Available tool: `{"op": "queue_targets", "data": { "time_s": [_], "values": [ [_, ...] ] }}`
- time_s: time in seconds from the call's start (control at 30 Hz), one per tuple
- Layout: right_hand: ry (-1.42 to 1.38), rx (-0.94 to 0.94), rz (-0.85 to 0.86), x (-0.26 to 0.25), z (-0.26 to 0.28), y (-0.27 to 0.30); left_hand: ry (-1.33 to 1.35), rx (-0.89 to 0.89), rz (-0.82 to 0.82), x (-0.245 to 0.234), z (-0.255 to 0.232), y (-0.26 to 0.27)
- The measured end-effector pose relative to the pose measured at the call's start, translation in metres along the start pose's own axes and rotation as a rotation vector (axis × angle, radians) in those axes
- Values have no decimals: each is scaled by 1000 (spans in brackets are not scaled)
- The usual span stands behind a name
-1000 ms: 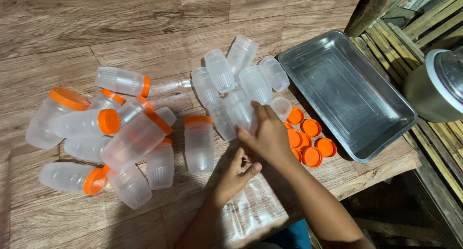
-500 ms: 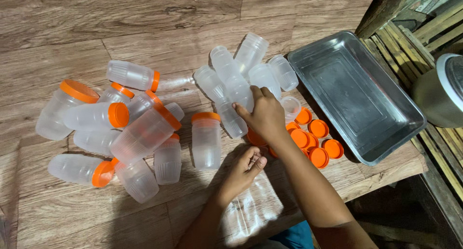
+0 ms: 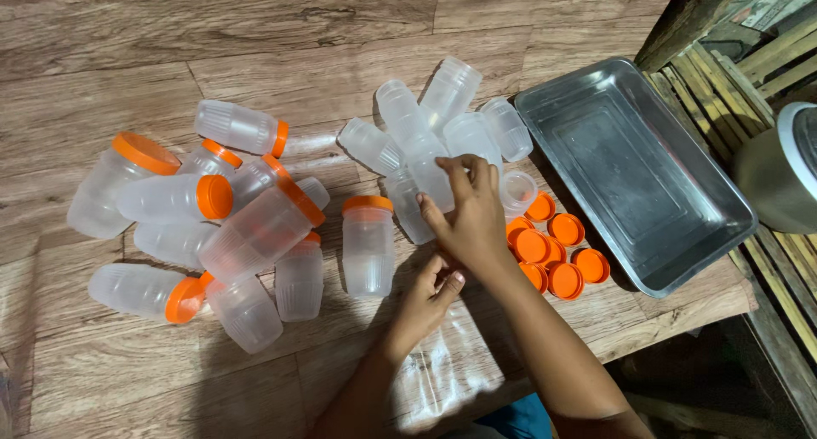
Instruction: The person repeatedly picks translucent plastic containers and orange lids from a wooden table, screws the lids onto the containers, and places the assembled units into a growing pile. The process continues with multiple containers and lids handled one at a time.
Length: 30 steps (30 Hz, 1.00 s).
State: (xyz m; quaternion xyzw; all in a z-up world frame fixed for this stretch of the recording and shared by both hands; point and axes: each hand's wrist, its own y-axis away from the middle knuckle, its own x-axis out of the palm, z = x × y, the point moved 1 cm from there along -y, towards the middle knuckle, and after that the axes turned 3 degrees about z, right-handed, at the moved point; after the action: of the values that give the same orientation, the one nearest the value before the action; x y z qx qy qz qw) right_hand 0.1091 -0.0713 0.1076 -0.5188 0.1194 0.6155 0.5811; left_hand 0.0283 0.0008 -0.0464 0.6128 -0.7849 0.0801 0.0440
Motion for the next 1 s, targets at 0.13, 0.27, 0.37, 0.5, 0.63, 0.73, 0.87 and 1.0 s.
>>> {"op": "queue_targets", "data": {
  "time_s": [0.13, 0.27, 0.37, 0.5, 0.63, 0.73, 0.87, 1.0],
  "values": [
    [-74, -137, 44, 3, 11, -1, 19, -141, 15, -1, 20, -2],
    [25, -174, 35, 9, 19, -5, 38, -14, -9, 1, 30, -3],
    [71, -159, 28, 13, 20, -8, 40, -9, -32, 1, 33, -3],
    [68, -199, -10, 18, 25, -9, -13, -70, -39, 0, 34, -5],
    [16, -233, -13, 27, 36, -11, -161, -89, -82, -4, 32, -7],
    [-111, -263, 20, 37, 44, -17, -128, -64, -124, -8, 30, -8],
    [-354, -145, 99, 65, 44, -33, -48, -287, -138, -11, 31, -10],
    [-777, 171, 314, 113, 37, -57, -75, -9, -200, -11, 24, -7]
  ]
}}
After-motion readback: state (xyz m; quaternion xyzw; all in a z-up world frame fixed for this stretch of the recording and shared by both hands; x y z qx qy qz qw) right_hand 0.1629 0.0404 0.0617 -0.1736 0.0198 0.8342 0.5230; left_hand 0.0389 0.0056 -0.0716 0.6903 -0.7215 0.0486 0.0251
